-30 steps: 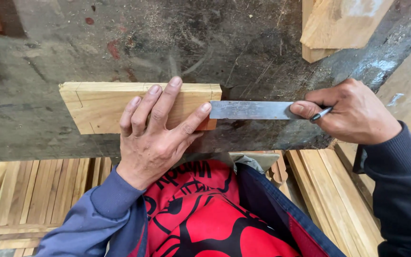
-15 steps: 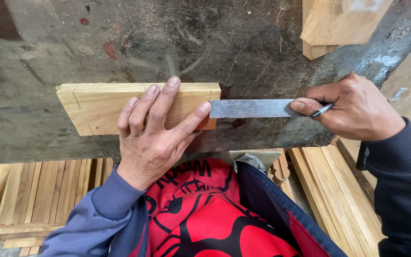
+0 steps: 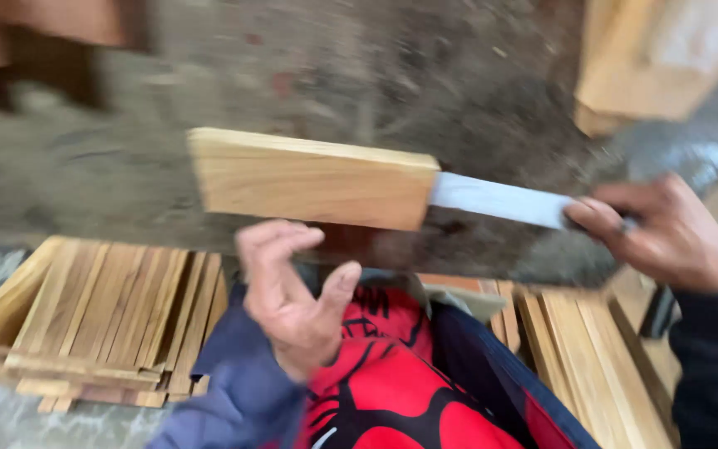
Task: Measuring and marking wooden blocks using a try square and a pen on a workbench
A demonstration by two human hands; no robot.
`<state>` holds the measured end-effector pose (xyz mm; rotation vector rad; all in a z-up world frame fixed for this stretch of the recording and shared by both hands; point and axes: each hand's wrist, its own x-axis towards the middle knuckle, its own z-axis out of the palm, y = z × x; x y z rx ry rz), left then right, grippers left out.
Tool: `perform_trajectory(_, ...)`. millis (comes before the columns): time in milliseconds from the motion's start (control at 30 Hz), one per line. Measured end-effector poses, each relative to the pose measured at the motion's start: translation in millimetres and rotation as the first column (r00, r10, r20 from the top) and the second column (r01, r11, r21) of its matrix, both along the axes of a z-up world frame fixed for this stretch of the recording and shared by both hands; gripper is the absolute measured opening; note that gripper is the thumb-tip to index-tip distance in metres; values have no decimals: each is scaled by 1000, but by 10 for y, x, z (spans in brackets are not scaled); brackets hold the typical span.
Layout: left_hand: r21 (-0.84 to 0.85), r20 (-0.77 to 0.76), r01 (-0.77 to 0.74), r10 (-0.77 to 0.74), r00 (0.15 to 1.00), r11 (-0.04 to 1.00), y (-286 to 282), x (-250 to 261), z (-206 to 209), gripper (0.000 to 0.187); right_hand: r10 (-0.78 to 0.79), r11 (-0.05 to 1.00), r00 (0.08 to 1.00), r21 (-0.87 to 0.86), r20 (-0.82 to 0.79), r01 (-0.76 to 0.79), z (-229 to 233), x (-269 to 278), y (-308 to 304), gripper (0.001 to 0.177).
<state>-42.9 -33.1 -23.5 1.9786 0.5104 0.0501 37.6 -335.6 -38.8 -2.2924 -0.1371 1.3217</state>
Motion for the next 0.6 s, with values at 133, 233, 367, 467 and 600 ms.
perform_trajectory(133,-229,-495,-554,394,774,800,-135,-58,28,83,-227,971,974,-82,-8,225,101,-248,-26,47)
perform_trajectory(233,-381,-349,-711,620,702,591,-190,406,-48,79,-376,916,926,163,36,366,230,-406,6,49)
perform_trajectory(367,410,-204,-310,417,886,858,-219,752,-252,115,-546,817,836,256,53,517,235,-738,-35,49)
perform_trajectory(467,347,-95,-161,205,974,924,-143,679,-210,99,-667,715,744,310,35,626,224,-934,-95,48)
perform_trajectory(600,-837,-158,-148,26,987,527,106,401,-172,61,-746,622,664,312,-42,718,264,-1180,-223,50)
